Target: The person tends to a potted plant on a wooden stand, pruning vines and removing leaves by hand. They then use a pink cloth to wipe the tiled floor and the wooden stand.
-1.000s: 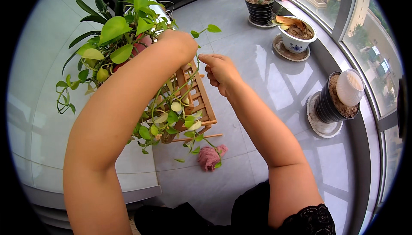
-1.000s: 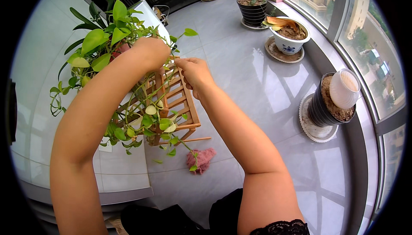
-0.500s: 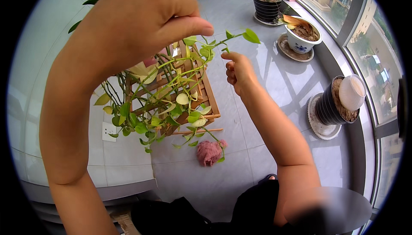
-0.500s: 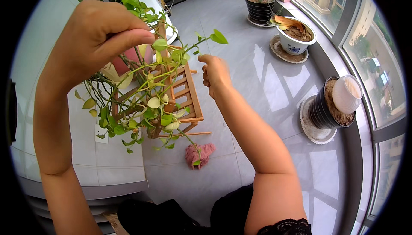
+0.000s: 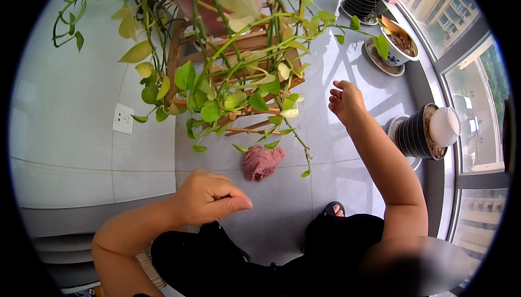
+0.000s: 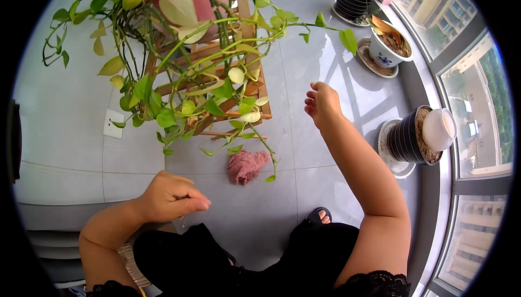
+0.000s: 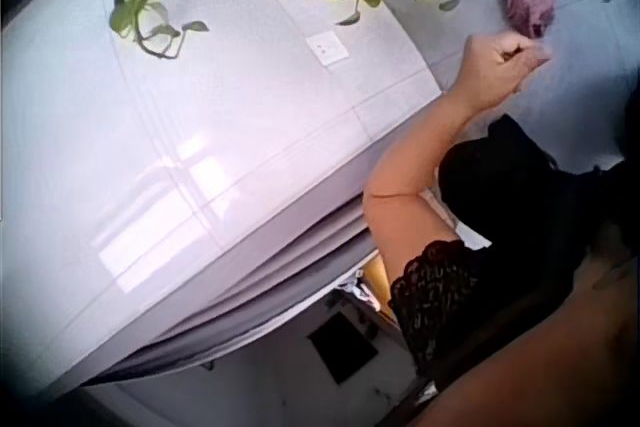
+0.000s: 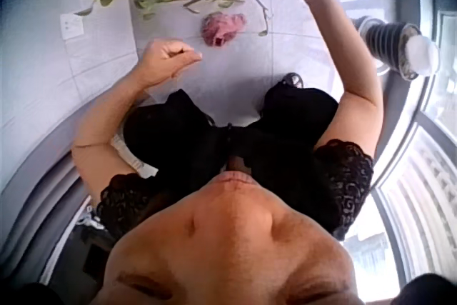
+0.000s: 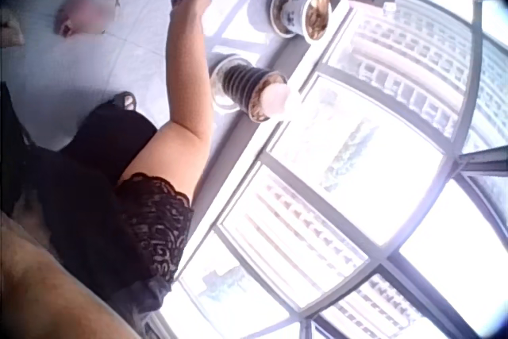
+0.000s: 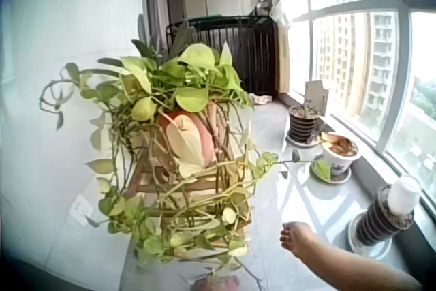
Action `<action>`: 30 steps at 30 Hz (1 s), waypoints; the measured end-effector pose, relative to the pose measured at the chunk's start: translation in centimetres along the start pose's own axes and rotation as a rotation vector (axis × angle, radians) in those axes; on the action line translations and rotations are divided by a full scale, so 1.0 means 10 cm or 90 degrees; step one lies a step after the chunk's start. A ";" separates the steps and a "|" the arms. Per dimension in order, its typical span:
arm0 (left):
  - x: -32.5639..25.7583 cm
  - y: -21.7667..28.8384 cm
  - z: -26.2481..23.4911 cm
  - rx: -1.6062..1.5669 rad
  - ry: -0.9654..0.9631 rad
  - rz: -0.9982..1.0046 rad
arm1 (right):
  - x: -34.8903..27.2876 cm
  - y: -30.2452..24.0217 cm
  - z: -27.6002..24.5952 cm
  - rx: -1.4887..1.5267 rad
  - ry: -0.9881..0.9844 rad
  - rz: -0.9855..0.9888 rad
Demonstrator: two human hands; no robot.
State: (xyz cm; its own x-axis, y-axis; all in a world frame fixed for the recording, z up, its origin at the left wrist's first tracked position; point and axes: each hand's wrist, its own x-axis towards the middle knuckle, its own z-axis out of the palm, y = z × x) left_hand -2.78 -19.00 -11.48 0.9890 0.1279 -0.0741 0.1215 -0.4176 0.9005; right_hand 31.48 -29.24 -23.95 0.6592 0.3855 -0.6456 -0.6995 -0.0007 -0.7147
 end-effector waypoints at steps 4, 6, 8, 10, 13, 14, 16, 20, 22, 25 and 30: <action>-0.12 -0.89 0.22 -0.466 0.012 -0.519 | 0.00 0.99 -0.44 -0.359 -0.048 0.145; -0.13 -1.23 0.32 -0.626 0.112 -0.597 | -0.46 1.38 -0.27 -0.502 -0.197 0.192; -0.19 -1.57 0.48 -0.709 0.192 -0.630 | -1.01 1.56 0.12 -0.582 -0.356 0.163; -0.23 -1.77 0.59 -0.806 0.239 -0.635 | -1.38 1.65 0.49 -0.593 -0.496 0.055; -0.24 -1.90 0.63 -0.934 0.230 -0.588 | -1.67 1.83 0.73 -0.668 -0.608 -0.250; -0.24 -1.90 0.60 -0.959 0.210 -0.561 | -1.71 1.86 0.75 -0.705 -0.628 -0.376; -0.27 -1.94 0.59 -0.994 0.182 -0.513 | -1.74 1.92 0.76 -0.727 -0.668 -0.515; -0.30 -1.95 0.56 -1.039 0.110 -0.511 | -1.61 1.95 0.72 -0.892 -0.720 -0.820; -0.30 -1.95 0.57 -1.047 0.106 -0.509 | -1.60 1.94 0.70 -0.930 -0.744 -0.828; -0.29 -1.99 0.57 -1.029 0.117 -0.518 | -1.52 1.97 0.64 -1.013 -0.751 -0.876; -0.24 -2.00 0.45 -0.998 0.112 -0.474 | -1.05 1.92 0.46 -0.938 -0.843 -1.063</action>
State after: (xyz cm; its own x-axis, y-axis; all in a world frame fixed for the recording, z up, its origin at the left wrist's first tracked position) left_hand -7.19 -15.01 -31.18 0.7311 0.0037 -0.6823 0.2126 0.9489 0.2330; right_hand 9.89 -29.04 -29.65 -0.5688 0.7753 0.2745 0.7482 0.6264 -0.2187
